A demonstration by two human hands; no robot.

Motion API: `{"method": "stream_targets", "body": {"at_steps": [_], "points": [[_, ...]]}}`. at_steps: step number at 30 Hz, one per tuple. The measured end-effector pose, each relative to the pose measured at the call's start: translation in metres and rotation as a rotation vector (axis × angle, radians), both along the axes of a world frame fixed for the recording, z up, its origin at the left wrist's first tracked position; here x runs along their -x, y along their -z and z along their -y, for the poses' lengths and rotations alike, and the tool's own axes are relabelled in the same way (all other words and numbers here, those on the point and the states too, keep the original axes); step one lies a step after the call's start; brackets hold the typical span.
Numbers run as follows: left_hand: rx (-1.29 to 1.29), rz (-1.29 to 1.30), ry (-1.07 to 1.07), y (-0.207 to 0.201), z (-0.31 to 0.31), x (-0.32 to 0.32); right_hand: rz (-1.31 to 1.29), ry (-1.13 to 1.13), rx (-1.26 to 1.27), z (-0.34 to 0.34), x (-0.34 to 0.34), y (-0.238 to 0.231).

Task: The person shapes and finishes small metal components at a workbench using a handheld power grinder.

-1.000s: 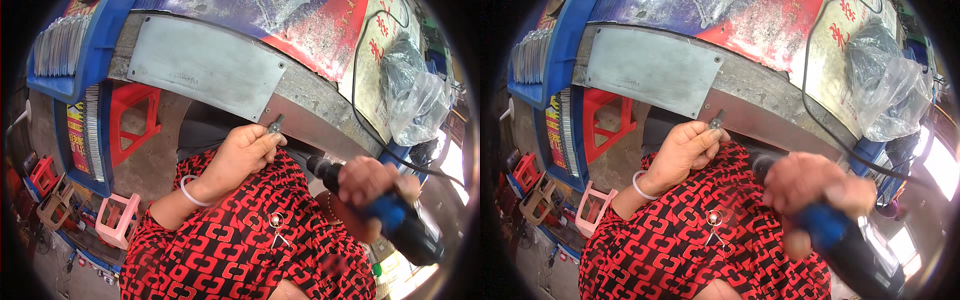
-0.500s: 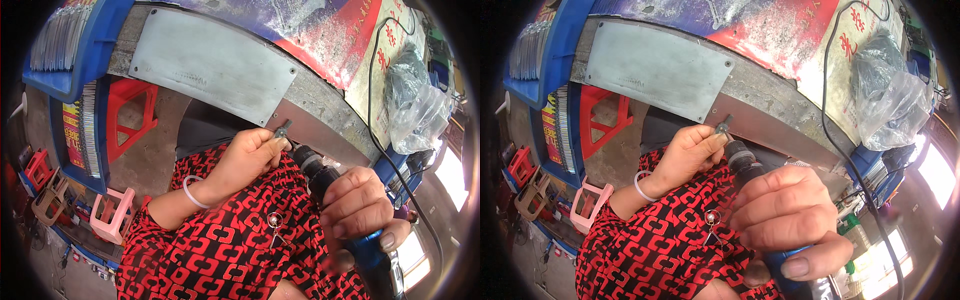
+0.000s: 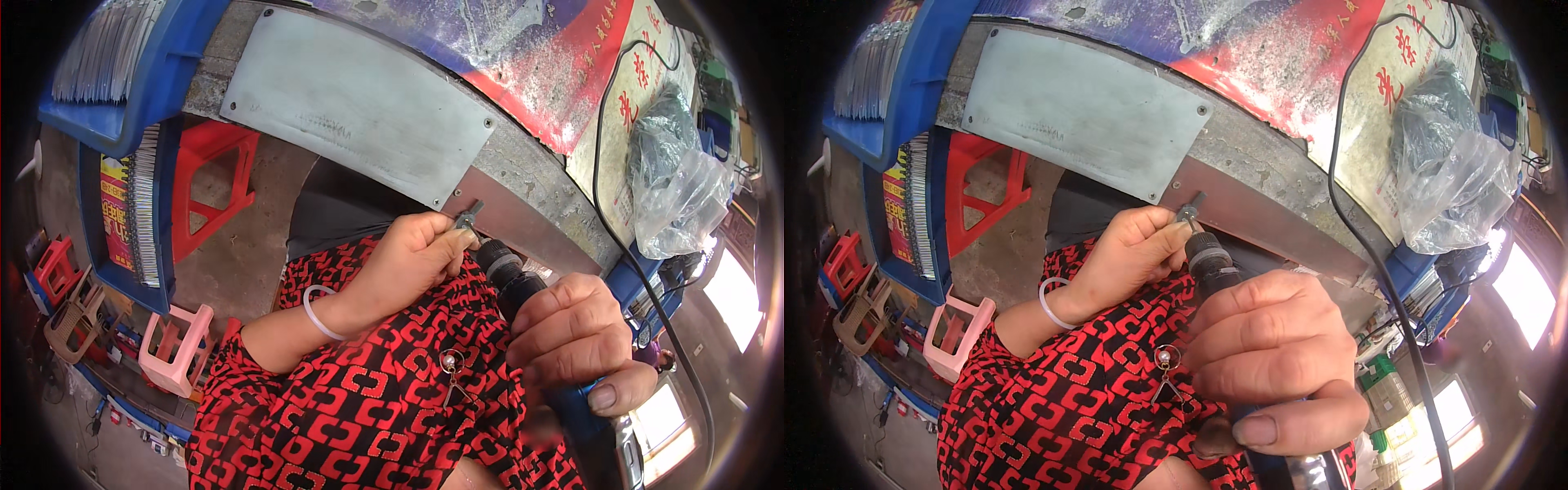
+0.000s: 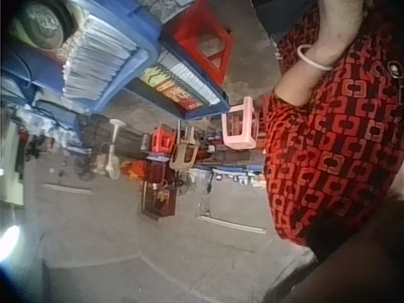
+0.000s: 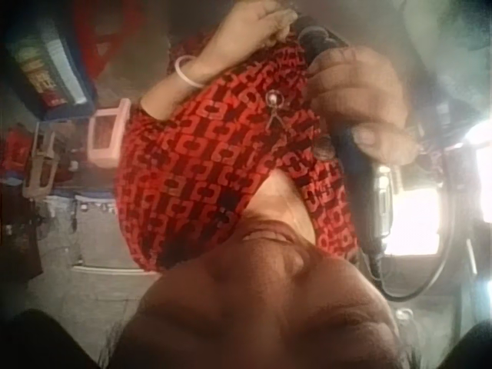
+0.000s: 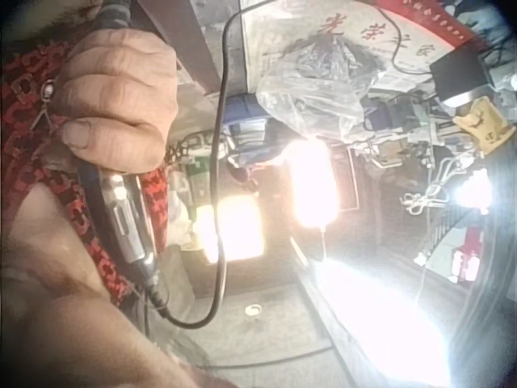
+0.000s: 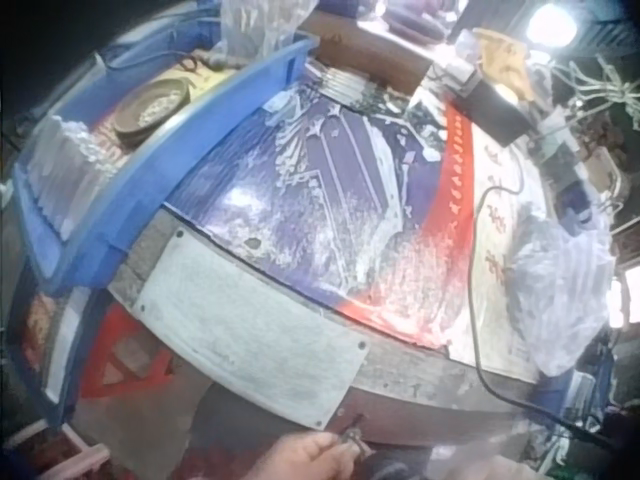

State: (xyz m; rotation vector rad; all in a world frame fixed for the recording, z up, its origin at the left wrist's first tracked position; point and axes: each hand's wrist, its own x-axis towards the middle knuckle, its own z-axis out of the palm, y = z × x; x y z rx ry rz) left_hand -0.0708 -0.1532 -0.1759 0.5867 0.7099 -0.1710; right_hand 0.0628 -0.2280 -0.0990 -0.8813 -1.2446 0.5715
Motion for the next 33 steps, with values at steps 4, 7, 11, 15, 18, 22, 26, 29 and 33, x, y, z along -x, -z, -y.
{"method": "stream_targets", "body": {"at_steps": [4,7,11,15,18,22,26,29,33], "points": [[-0.01,0.009,-0.016,0.004,0.002,0.002,0.026,0.064,0.043,0.0,0.007,-0.002],[-0.087,0.004,0.01,0.002,0.003,0.001,0.02,0.077,0.006,-0.002,0.009,0.003],[-0.124,-0.011,0.006,-0.002,0.002,-0.001,0.016,0.09,-0.002,-0.005,0.01,0.004],[-0.155,-0.005,-0.005,0.0,0.005,-0.001,0.032,0.058,0.006,-0.007,0.009,0.004],[-0.185,0.003,-0.017,0.003,0.007,-0.001,0.007,0.07,0.004,-0.006,0.009,0.006],[-0.194,0.0,-0.016,0.002,0.007,-0.001,-0.017,0.057,0.027,-0.005,0.007,0.003],[-0.186,0.01,-0.001,-0.001,0.004,-0.003,0.004,0.06,0.048,-0.002,0.007,0.002],[-0.139,-0.028,-0.02,-0.001,0.003,-0.001,-0.007,0.176,-0.027,0.002,0.013,0.006],[-0.131,-0.003,-0.02,-0.002,0.005,-0.005,0.034,0.209,-0.003,0.012,0.007,-0.001]]}}
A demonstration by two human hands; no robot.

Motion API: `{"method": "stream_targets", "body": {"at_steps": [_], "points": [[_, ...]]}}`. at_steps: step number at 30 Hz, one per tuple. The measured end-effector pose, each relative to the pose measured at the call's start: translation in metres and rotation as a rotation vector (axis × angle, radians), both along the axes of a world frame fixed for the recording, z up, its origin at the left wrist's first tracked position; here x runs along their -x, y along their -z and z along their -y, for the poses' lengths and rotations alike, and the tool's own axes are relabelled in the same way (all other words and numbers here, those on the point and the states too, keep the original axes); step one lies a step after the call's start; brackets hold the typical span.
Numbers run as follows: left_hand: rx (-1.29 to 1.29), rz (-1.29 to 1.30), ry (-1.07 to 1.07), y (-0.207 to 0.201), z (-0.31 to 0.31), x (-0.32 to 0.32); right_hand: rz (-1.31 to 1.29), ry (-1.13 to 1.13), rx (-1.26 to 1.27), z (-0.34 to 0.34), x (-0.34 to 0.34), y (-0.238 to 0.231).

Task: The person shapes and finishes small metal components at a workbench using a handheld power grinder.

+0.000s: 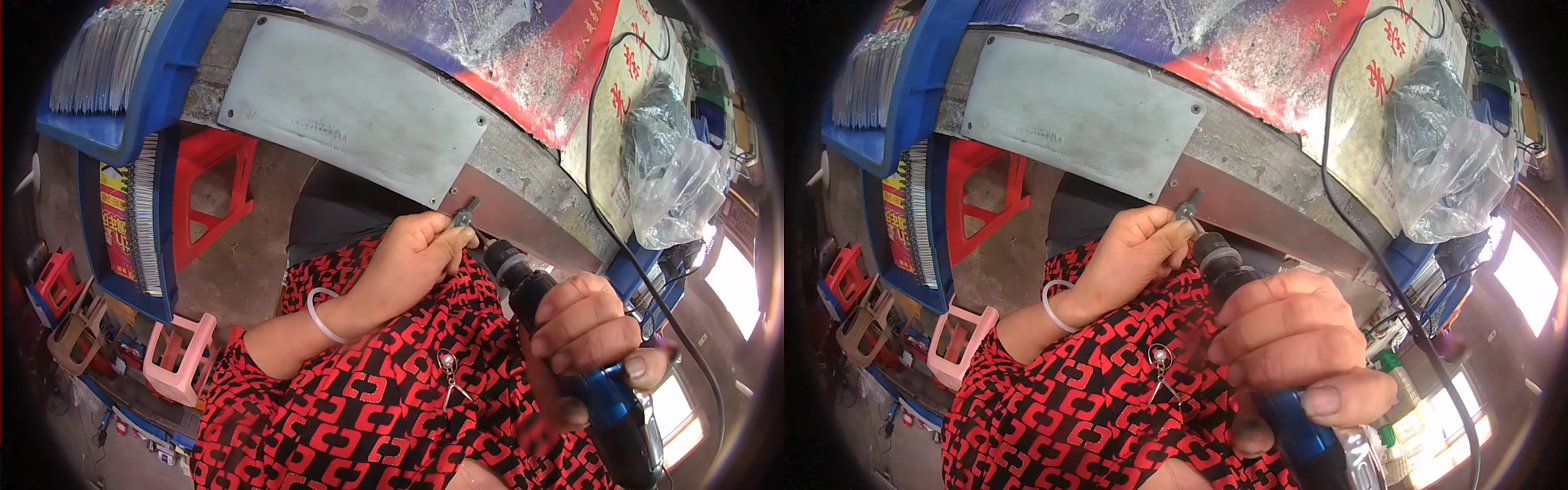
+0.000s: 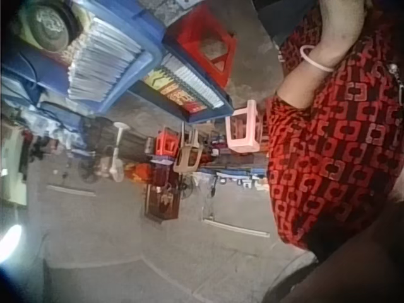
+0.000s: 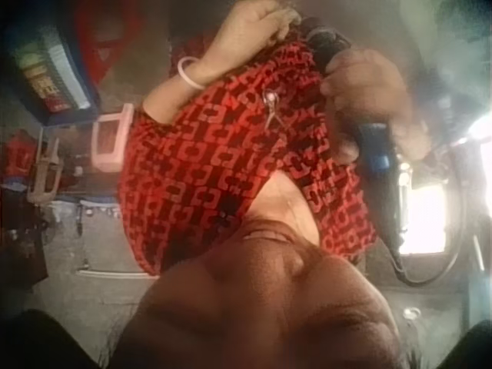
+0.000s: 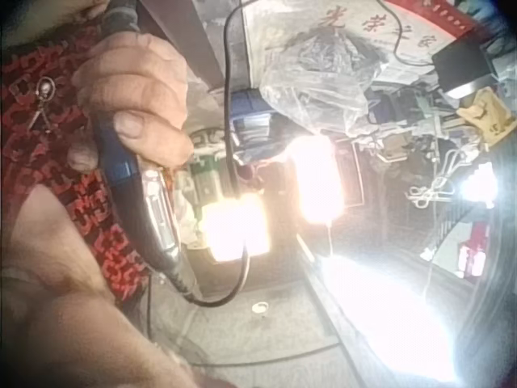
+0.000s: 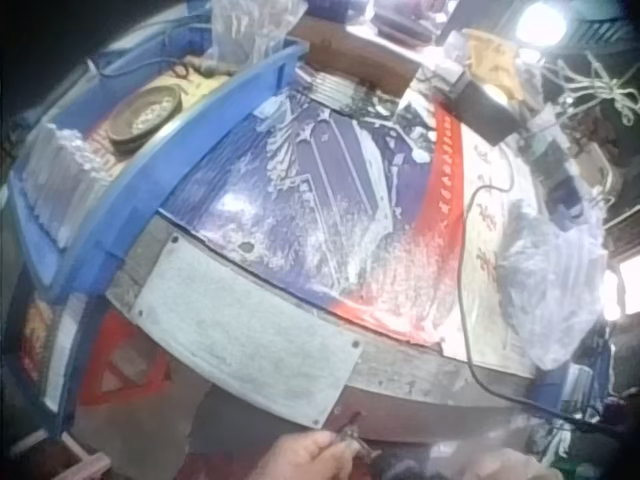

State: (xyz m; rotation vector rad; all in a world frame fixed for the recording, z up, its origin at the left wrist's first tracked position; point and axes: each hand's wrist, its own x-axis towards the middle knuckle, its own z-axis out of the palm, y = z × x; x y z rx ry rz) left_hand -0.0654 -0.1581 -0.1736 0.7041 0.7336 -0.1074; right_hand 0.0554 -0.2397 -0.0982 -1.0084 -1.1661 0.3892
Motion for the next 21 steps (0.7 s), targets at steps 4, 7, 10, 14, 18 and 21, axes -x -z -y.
{"method": "stream_targets", "body": {"at_steps": [4,7,10,14,18,21], "points": [[0.024,-0.052,-0.002,0.0004,-0.0002,0.0018,0.025,-0.04,0.038,0.0008,-0.0034,-0.0003],[-0.021,-0.026,-0.012,0.0001,0.0001,0.0012,0.022,-0.046,0.043,-0.0003,-0.0031,0.0026],[0.001,-0.027,-0.009,0.0006,0.0004,0.0004,0.02,-0.032,0.03,0.0002,-0.0024,0.0038],[-0.028,-0.032,-0.014,0.0019,0.0016,0.001,0.016,-0.012,0.052,0.0022,-0.0003,0.0018],[-0.008,-0.047,0.007,-0.0001,0.0003,0.0009,0.094,0.002,0.05,0.0,-0.0022,0.0041],[0.023,-0.036,-0.008,0.0025,0.0023,0.0023,-0.014,-0.033,0.043,0.0014,-0.0023,0.002]]}}
